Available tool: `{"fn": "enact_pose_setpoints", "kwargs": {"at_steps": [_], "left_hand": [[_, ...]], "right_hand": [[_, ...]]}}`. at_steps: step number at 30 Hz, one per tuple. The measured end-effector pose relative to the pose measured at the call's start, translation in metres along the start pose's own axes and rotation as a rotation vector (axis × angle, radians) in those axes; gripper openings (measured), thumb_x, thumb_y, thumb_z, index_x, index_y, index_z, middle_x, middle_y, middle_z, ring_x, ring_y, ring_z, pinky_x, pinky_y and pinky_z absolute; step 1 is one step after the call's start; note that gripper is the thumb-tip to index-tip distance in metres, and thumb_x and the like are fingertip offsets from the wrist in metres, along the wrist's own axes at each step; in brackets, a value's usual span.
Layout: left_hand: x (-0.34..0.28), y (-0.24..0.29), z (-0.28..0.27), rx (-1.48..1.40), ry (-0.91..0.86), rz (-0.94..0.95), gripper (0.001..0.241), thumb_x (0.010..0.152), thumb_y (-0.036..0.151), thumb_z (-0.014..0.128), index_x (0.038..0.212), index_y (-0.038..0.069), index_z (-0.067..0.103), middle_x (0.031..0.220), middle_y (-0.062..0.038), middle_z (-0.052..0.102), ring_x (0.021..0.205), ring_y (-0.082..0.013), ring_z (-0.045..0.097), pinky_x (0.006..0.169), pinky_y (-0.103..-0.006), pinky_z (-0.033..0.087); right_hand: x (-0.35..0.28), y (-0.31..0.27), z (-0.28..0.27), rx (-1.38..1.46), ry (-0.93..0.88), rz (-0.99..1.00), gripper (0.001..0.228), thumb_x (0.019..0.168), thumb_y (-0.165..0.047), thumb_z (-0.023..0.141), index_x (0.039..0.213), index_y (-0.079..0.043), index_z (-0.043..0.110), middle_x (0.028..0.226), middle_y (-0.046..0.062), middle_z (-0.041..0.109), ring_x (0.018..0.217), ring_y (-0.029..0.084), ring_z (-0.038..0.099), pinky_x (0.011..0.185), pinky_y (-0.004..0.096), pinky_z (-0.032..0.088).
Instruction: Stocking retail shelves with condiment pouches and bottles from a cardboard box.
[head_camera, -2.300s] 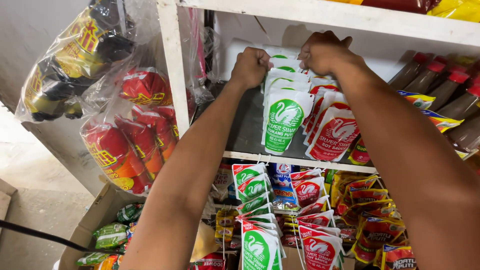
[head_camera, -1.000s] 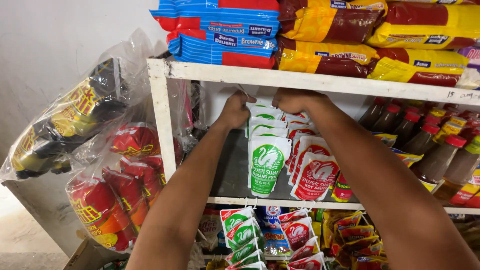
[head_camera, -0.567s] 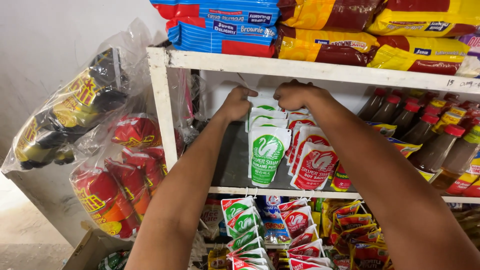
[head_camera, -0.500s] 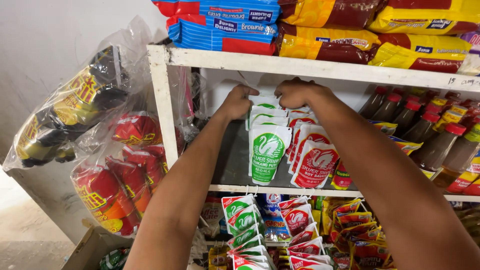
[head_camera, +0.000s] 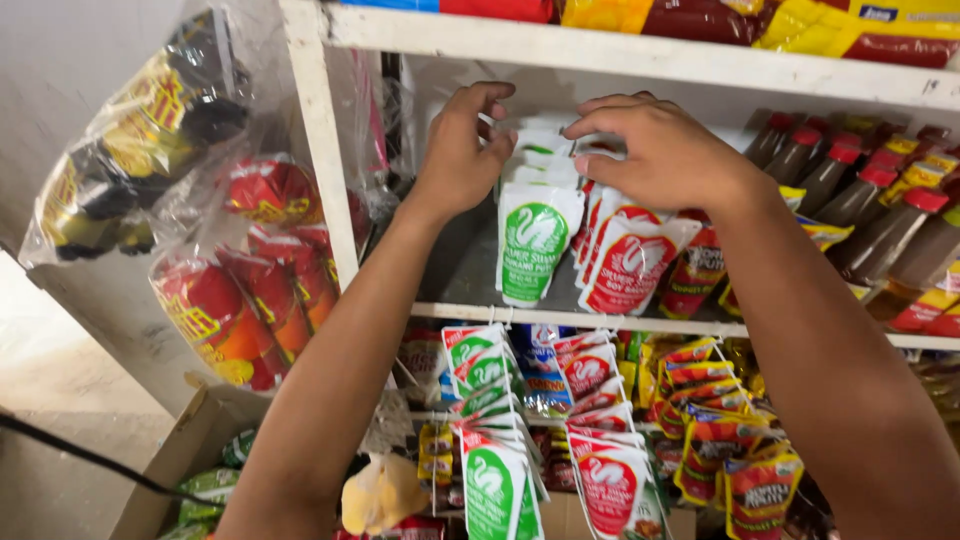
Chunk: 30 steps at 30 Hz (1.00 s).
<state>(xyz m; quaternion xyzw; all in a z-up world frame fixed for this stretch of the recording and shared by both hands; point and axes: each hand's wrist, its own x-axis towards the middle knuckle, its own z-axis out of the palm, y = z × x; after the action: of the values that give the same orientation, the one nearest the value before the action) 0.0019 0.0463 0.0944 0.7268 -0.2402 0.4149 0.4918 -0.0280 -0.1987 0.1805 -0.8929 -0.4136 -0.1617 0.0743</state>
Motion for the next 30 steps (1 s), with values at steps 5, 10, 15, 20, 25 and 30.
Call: {"fn": "enact_pose_setpoints", "kwargs": {"at_steps": [5, 10, 15, 20, 25, 30], "left_hand": [[-0.046, 0.039, -0.021, -0.023, -0.111, 0.1, 0.035, 0.094, 0.005, 0.073, 0.127, 0.001, 0.065, 0.111, -0.013, 0.068, 0.09, -0.0192, 0.069, 0.076, -0.0299, 0.058], [-0.099, 0.085, -0.047, 0.083, -0.099, 0.022, 0.026, 0.092, 0.005, 0.07, 0.118, -0.001, 0.069, 0.092, -0.008, 0.073, 0.074, -0.0155, 0.069, 0.067, -0.0285, 0.055], [-0.164, 0.148, -0.055, 0.198, 0.17, -0.054, 0.031, 0.11, 0.019, 0.064, 0.087, -0.002, 0.065, 0.069, -0.006, 0.061, 0.063, -0.0117, 0.054, 0.06, -0.0272, 0.046], [-0.224, 0.198, -0.058, 0.071, 0.124, -0.106, 0.043, 0.11, 0.031, 0.054, 0.078, 0.003, 0.058, 0.065, -0.006, 0.055, 0.06, -0.0119, 0.051, 0.057, -0.0296, 0.039], [-0.264, 0.287, -0.025, 0.314, 0.057, 0.175, 0.045, 0.081, 0.048, 0.06, 0.087, 0.005, 0.068, 0.08, -0.011, 0.061, 0.074, -0.031, 0.057, 0.072, -0.0467, 0.04], [-0.334, 0.279, 0.052, 0.121, -0.264, 0.31, 0.051, 0.1, 0.054, 0.057, 0.132, 0.017, 0.07, 0.136, -0.017, 0.055, 0.128, -0.037, 0.057, 0.107, -0.0502, 0.044]], "right_hand": [[-0.069, -0.029, -0.005, 0.007, 0.247, -0.236, 0.032, 0.096, -0.023, 0.072, 0.123, -0.007, 0.071, 0.139, 0.021, 0.065, 0.126, 0.039, 0.062, 0.105, 0.045, 0.048], [-0.125, -0.055, 0.002, 0.238, 0.398, -0.13, 0.026, 0.097, -0.011, 0.074, 0.121, -0.001, 0.072, 0.137, 0.017, 0.068, 0.104, 0.022, 0.071, 0.084, 0.031, 0.057], [-0.163, -0.102, 0.011, 0.789, 0.645, 0.163, 0.014, 0.1, -0.01, 0.066, 0.105, 0.003, 0.068, 0.088, 0.01, 0.07, 0.059, 0.007, 0.059, 0.054, 0.022, 0.049], [-0.217, -0.104, 0.083, 1.089, 0.673, 0.073, 0.045, 0.113, -0.035, 0.054, 0.081, -0.004, 0.049, 0.062, -0.001, 0.045, 0.05, 0.006, 0.039, 0.048, 0.023, 0.03], [-0.297, -0.123, 0.187, 1.619, 0.55, 0.035, 0.078, 0.118, -0.071, 0.037, 0.07, -0.009, 0.047, 0.062, -0.002, 0.042, 0.056, 0.008, 0.036, 0.058, 0.024, 0.03], [-0.316, -0.184, 0.186, 2.175, 0.367, 0.314, 0.09, 0.094, -0.074, 0.03, 0.141, 0.0, 0.049, 0.132, 0.022, 0.057, 0.121, 0.036, 0.055, 0.106, 0.049, 0.045]]}}
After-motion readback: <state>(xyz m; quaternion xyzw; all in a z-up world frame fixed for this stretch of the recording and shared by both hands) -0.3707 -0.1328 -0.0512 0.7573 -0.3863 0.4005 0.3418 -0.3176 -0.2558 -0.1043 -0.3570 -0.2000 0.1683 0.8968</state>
